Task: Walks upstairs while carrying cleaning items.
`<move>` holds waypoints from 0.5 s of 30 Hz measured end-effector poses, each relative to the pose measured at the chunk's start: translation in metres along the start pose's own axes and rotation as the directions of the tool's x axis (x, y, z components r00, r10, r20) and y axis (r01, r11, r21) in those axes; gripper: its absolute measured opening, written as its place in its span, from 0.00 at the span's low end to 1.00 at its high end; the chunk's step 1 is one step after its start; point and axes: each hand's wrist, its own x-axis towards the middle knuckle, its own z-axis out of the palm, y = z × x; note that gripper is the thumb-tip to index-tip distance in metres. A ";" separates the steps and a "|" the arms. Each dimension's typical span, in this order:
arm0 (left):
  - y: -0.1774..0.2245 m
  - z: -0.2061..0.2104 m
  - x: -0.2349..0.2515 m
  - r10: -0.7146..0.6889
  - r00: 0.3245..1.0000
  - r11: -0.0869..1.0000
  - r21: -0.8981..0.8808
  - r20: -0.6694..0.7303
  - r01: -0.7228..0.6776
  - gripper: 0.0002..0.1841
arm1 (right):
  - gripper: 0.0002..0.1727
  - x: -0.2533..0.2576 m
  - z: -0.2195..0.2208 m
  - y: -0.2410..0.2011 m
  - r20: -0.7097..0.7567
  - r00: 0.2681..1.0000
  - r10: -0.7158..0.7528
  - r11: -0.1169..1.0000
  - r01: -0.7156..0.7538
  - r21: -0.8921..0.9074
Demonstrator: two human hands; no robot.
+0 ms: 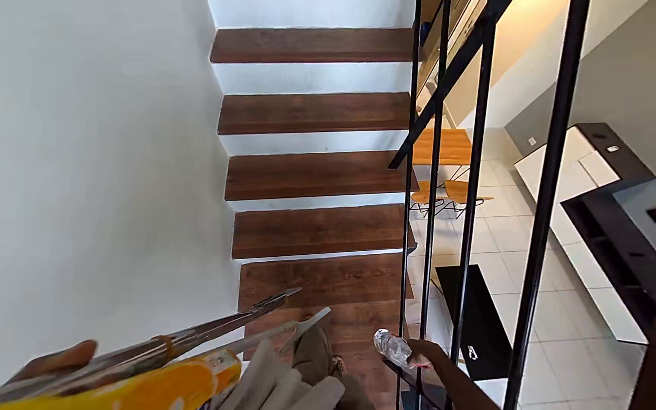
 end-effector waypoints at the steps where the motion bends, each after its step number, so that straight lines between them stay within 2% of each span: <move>1: 0.006 -0.003 0.024 0.066 0.998 0.997 0.047 0.004 -0.067 0.35 | 0.36 -0.017 -0.013 -0.004 -0.012 1.000 0.021 1.000 -0.021 0.011; 4: 0.034 -0.008 0.092 0.169 0.985 0.980 0.098 0.042 -0.172 0.33 | 0.38 -0.056 -0.035 -0.012 -0.054 0.995 0.085 0.995 -0.082 0.063; 7: 0.055 -0.012 0.153 0.131 0.985 0.988 0.062 0.116 -0.139 0.31 | 0.39 -0.081 -0.057 -0.019 -0.050 0.989 0.140 0.982 -0.133 0.132; 12: 0.065 0.001 0.239 0.103 0.972 0.992 0.052 0.209 -0.117 0.30 | 0.40 -0.084 -0.090 -0.027 0.036 0.991 0.132 0.965 -0.137 0.225; 15: 0.076 0.006 0.293 0.104 0.970 0.987 0.096 0.222 -0.128 0.30 | 0.38 -0.083 -0.128 -0.024 0.050 0.994 0.097 0.966 -0.106 0.236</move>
